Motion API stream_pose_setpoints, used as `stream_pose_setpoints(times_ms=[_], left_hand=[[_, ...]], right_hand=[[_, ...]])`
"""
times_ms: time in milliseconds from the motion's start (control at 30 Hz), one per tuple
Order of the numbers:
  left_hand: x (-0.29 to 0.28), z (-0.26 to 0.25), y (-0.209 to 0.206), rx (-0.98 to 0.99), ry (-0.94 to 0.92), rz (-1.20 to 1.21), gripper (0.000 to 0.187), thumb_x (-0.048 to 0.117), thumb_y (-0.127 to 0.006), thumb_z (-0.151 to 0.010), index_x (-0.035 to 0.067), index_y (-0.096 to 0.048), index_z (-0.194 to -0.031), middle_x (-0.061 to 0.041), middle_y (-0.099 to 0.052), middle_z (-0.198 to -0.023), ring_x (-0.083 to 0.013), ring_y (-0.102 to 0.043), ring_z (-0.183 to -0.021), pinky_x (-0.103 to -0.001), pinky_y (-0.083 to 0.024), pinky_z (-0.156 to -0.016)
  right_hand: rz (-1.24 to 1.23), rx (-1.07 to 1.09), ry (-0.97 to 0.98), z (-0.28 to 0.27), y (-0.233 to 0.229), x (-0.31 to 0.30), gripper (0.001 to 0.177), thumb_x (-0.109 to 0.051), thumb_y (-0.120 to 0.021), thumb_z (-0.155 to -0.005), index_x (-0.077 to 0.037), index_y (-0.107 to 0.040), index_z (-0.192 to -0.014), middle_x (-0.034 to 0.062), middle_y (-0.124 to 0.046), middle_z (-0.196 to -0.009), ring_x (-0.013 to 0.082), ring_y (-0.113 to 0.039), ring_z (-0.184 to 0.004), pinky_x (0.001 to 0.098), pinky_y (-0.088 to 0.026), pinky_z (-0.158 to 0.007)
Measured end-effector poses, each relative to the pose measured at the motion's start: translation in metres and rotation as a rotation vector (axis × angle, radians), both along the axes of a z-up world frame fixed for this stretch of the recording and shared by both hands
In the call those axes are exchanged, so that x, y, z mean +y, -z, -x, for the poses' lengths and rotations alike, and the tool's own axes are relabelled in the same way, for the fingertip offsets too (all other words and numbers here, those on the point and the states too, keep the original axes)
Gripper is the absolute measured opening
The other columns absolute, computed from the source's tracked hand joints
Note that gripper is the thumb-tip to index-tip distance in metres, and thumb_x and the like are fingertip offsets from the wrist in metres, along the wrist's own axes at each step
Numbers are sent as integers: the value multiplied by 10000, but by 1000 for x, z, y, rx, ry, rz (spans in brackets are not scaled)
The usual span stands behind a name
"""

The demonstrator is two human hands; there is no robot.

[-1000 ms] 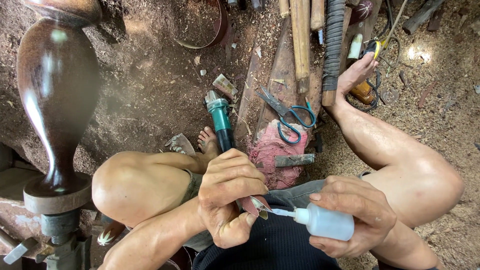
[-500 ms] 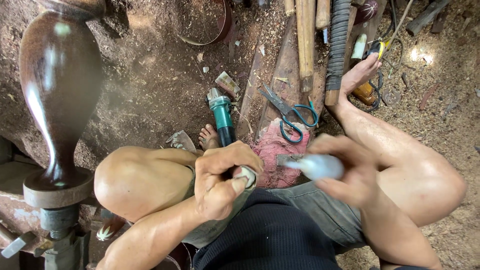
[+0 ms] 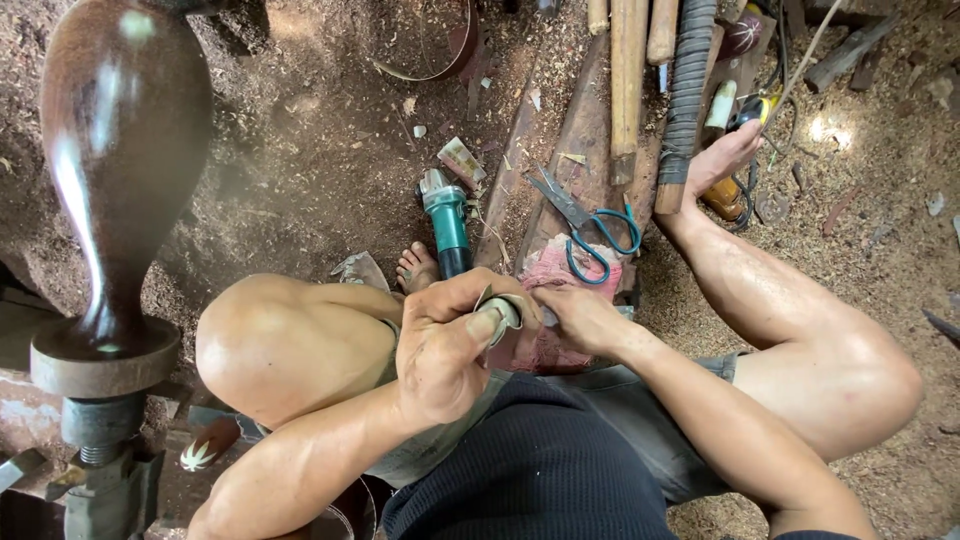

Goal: Preparing and assembling small wooden components using sandpaper, glue, and scissors in a workshop.

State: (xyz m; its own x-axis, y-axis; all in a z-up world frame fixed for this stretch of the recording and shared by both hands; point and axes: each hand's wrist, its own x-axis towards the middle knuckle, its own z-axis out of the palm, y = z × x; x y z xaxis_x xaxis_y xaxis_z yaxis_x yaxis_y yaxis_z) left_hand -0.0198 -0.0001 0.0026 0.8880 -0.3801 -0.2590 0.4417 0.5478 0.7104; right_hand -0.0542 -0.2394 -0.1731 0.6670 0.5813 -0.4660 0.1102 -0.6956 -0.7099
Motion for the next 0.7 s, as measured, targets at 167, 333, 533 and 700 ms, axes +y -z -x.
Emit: stream_pose_setpoints(times_ms=[167, 333, 533, 700], left_hand=[[5, 2, -1, -44, 73, 61, 479, 377, -576, -1058, -85, -646, -1161, -114, -673, -860, -107, -517, -649, -239, -394, -591], [7, 4, 1, -161, 129, 100, 598, 513, -553, -1101, -59, -620, -1264, -87, -650, -854, -73, -454, -620, -219, -373, -574], [10, -3, 2, -324, 185, 64, 600, 516, -519, -1128, -47, -594, -1320, -116, -667, -1010, -152, -576, -806, -289, -479, -718], [18, -19, -4, -719, 242, -203, 521, 457, -580, -1039, -17, -623, -1252, -127, -702, -1051, -190, -718, -956, -264, -551, -876]], right_hand=[[33, 16, -49, 1, 6, -1, 531, 6, -656, -700, -109, -630, -1218, 168, -713, -1111, 399, -631, -1107, 487, -506, -915], [-49, 89, -265, 2, 11, -11, 526, -29, -623, -728, -365, -875, -1045, 61, -781, -1095, 317, -693, -1084, 403, -548, -987], [-77, 37, -66, -19, -27, -5, 532, -106, -728, -764, -91, -640, -1289, 197, -639, -1255, 409, -603, -1150, 461, -492, -929], [-398, -128, 346, -31, -88, -20, 405, -150, -774, -897, -45, -662, -1272, 128, -726, -1244, 243, -729, -1117, 344, -584, -884]])
